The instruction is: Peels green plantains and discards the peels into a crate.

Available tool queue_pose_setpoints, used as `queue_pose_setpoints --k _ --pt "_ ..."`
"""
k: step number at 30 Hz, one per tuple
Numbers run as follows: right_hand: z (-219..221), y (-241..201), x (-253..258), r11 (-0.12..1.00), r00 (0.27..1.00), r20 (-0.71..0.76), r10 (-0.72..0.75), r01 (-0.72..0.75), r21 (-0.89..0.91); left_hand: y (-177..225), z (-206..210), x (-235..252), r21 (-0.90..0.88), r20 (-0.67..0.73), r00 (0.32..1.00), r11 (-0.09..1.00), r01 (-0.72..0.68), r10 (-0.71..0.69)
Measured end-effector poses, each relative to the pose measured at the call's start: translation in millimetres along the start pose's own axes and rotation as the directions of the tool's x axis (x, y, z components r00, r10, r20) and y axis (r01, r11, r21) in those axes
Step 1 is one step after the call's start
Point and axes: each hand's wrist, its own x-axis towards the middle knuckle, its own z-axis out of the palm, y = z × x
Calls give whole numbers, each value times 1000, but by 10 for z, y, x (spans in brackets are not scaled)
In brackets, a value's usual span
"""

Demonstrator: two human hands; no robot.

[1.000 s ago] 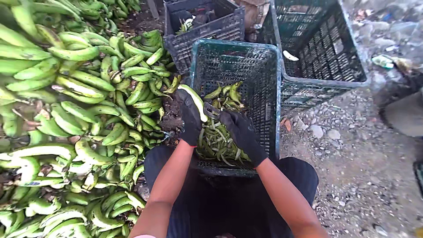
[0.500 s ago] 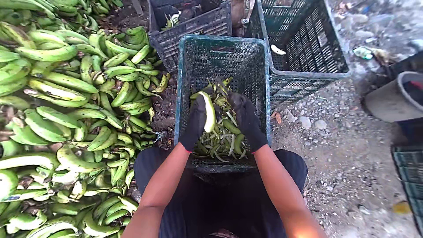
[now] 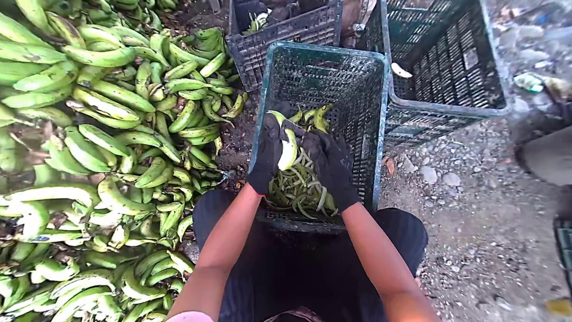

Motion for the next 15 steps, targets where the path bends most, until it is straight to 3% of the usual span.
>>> queue_pose_setpoints --k 2,3,4,7,12,13,15 --pt "-82 72 94 997 996 40 79 -79 -10 -38 -26 6 -22 178 932 946 324 -315" --pt "-118 100 126 994 991 72 109 -111 11 -77 -49 -3 37 242 879 909 416 -412" --pt "-136 128 150 992 988 97 119 -123 35 -63 -36 -32 163 235 862 892 421 -449" --pt "-98 151 152 983 993 90 76 -89 161 106 43 -91 411 162 895 853 322 -416" --pt "-81 268 203 975 993 42 110 -116 188 112 -26 -171 441 342 829 854 275 -443" --pt "-108 257 205 968 991 52 126 -135 213 76 -41 -153 408 326 867 883 231 -377" --pt "-107 163 146 962 993 74 91 -107 250 -19 -63 -48 229 152 978 967 107 -145"
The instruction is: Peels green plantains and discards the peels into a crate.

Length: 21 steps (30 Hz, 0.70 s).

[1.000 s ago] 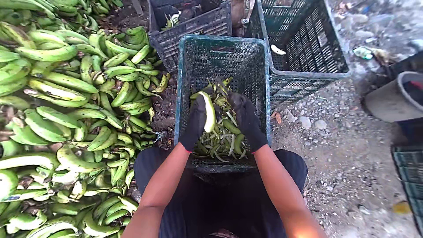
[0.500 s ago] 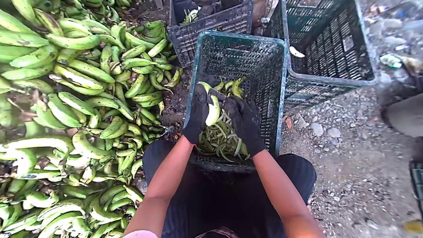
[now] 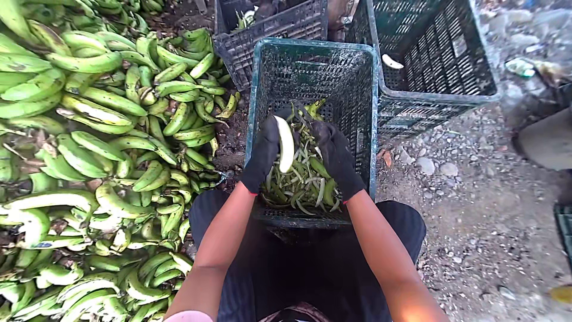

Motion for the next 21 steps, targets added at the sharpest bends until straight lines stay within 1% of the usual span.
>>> queue_pose_setpoints --k 1,2,3,4,5,6,7,8,9,10,11,12,13,15,16,18,20,21 --pt "50 -41 -52 999 999 15 -45 45 -16 -33 -19 66 -74 -164 982 992 -104 91" --pt "127 -60 -106 994 995 19 -99 100 -53 -31 -10 120 -133 -344 929 972 -195 140" --pt "211 -62 -173 985 990 27 -138 140 -98 -40 7 166 -176 -514 845 945 -276 151" --pt "272 -63 -268 979 986 54 -157 163 -124 -47 20 193 -195 -648 749 920 -341 140" --pt "339 -53 -321 975 985 59 -164 171 -145 -48 30 202 -170 -753 648 918 -360 115" --pt "397 -50 -344 970 984 52 -168 175 -171 -33 33 189 -77 -830 546 949 -306 109" --pt "441 -66 -349 962 982 31 -184 187 -200 -11 25 167 27 -870 477 977 -212 127" --pt "472 -90 -346 954 981 14 -195 193 -227 -28 -9 162 124 -883 435 982 -143 175" --pt "489 -110 -344 953 981 8 -196 192 -236 -32 -34 166 168 -887 415 979 -116 202" --pt "491 -128 -345 954 980 3 -197 193 -230 15 -22 163 161 -897 401 982 -96 186" --pt "486 -137 -349 958 980 -2 -200 196 -212 30 -20 170 124 -892 416 981 -152 177" --pt "467 -145 -361 963 980 4 -197 195 -185 43 -22 173 53 -866 472 968 -246 167" --pt "432 -163 -376 970 982 13 -188 187 -157 71 -25 169 -64 -816 561 943 -328 139" --pt "356 -187 -349 979 985 13 -170 171 -110 108 17 166 -276 -687 718 875 -399 110" --pt "323 -185 -287 985 990 13 -140 140 -102 101 56 162 -324 -599 786 852 -411 151" --pt "276 -148 -158 986 996 -17 -89 86 -142 123 104 163 -330 -447 870 866 -375 207" --pt "235 -136 -148 972 992 -70 -106 89 -220 161 77 144 -314 -340 923 903 -294 182" --pt "224 -148 -168 954 982 -115 -146 109 -280 177 70 119 -270 -341 929 932 -243 143"
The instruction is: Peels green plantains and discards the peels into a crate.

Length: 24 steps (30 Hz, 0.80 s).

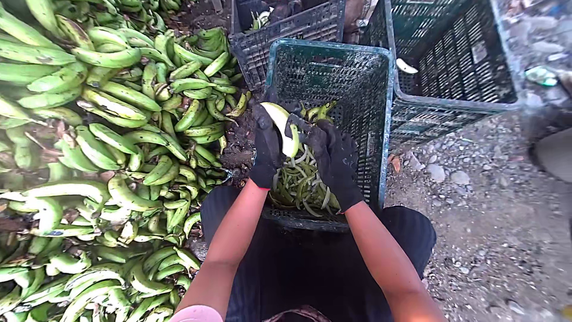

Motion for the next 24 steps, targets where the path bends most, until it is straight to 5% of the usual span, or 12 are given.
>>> queue_pose_setpoints --k 4,7,9,13,16,18,21,24 --pt "-1 -51 -86 990 990 -85 -113 105 -91 99 -46 -43 383 -142 988 917 112 -61" --pt "7 -40 18 999 1000 -24 -4 3 -37 92 -116 -37 580 141 988 814 -31 -62" --pt "-100 18 104 997 996 85 21 -28 77 157 -77 -122 691 326 927 716 -99 -186" --pt "-208 182 175 981 982 173 72 -100 165 125 6 -252 728 396 845 683 -50 -360" --pt "-159 169 135 966 995 87 45 -65 249 8 84 -194 555 63 947 800 228 -314" --pt "-104 108 63 992 998 54 -24 17 126 -84 32 -80 250 -142 943 911 328 -300" --pt "-12 11 -125 974 977 47 -210 213 -74 -8 -87 -45 -205 -197 892 907 367 -406" --pt "170 51 -151 931 929 -108 -355 340 -132 89 -135 -29 -422 -173 830 801 425 -531"
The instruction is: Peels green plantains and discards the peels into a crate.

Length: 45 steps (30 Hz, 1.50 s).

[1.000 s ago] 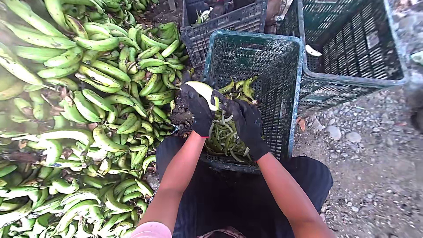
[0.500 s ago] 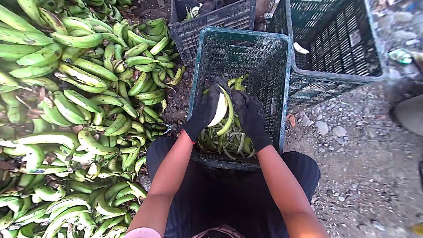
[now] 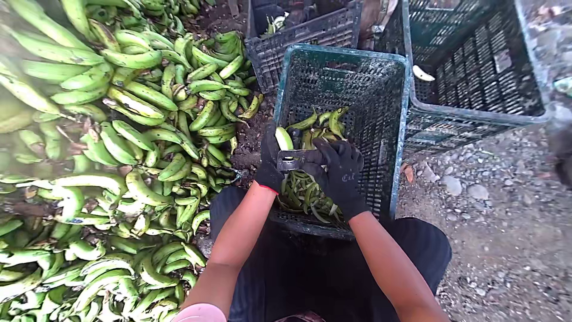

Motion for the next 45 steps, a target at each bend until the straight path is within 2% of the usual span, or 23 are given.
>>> queue_pose_setpoints --k 2,3,5,7,9,11,13,15,18,20,21,23,26,28,30,31,33,35,37,40,42,44,45 --pt "-3 3 38 1000 999 -46 5 -5 -6 15 10 2 -61 0 998 996 58 -58" --pt "-49 -11 56 999 999 -21 36 -36 2 18 25 -19 -25 5 998 998 58 -58" --pt "-182 -23 80 986 980 128 155 -160 34 -5 41 -90 195 43 999 980 -25 17" --pt "-254 31 90 972 959 189 212 -227 61 -85 32 -76 301 139 988 947 -110 71" --pt "-273 57 63 983 971 149 184 -184 -18 -127 23 -38 315 144 987 943 -110 67" --pt "-239 29 47 989 990 67 125 -119 -87 -138 17 -22 320 67 994 942 -98 80" --pt "-200 4 49 989 994 14 112 -110 -96 -99 11 -37 402 103 986 901 -163 132" --pt "-218 -27 57 984 984 44 174 -171 -56 -52 38 -57 585 197 958 759 -286 209" --pt "-318 25 91 946 937 205 282 -307 102 -66 84 -137 816 341 912 410 -407 228" --pt "-356 120 83 910 921 269 283 -346 227 -48 111 -215 837 500 845 144 -528 191" --pt "-369 161 72 890 919 282 275 -355 288 -54 111 -215 814 555 814 86 -574 172" --pt "-401 206 85 851 900 331 283 -395 346 -102 43 -162 769 611 784 149 -621 115" --pt "-378 228 189 814 845 375 381 -499 297 -216 53 -294 752 629 775 206 -626 59" --pt "-296 254 220 766 824 355 441 -552 329 -284 94 -315 727 565 823 433 -533 65" --pt "-241 256 205 749 848 278 450 -529 400 -240 152 -244 636 430 902 695 -335 41" --pt "-255 236 185 784 877 242 415 -479 394 -189 152 -212 562 367 929 787 -254 38" --pt "-338 172 121 915 947 198 254 -302 268 -75 116 -153 434 269 962 885 -167 50" --pt "-303 164 85 990 995 86 45 -56 126 29 52 -103 295 215 977 952 -78 14" --pt "-204 168 95 991 991 -46 -122 125 47 98 5 -62 103 222 967 989 101 -122" --pt "-136 139 114 982 978 -89 -188 190 9 169 -44 -32 -40 283 915 949 312 -289" --pt "-115 114 123 984 978 -113 -176 178 11 184 -17 -36 -22 243 924 951 308 -294" --pt "-149 64 99 995 995 -48 -93 95 38 188 46 -90 104 167 964 975 194 -209" --pt "-171 36 87 997 1000 11 -26 25 74 184 55 -129 230 137 980 967 110 -144"
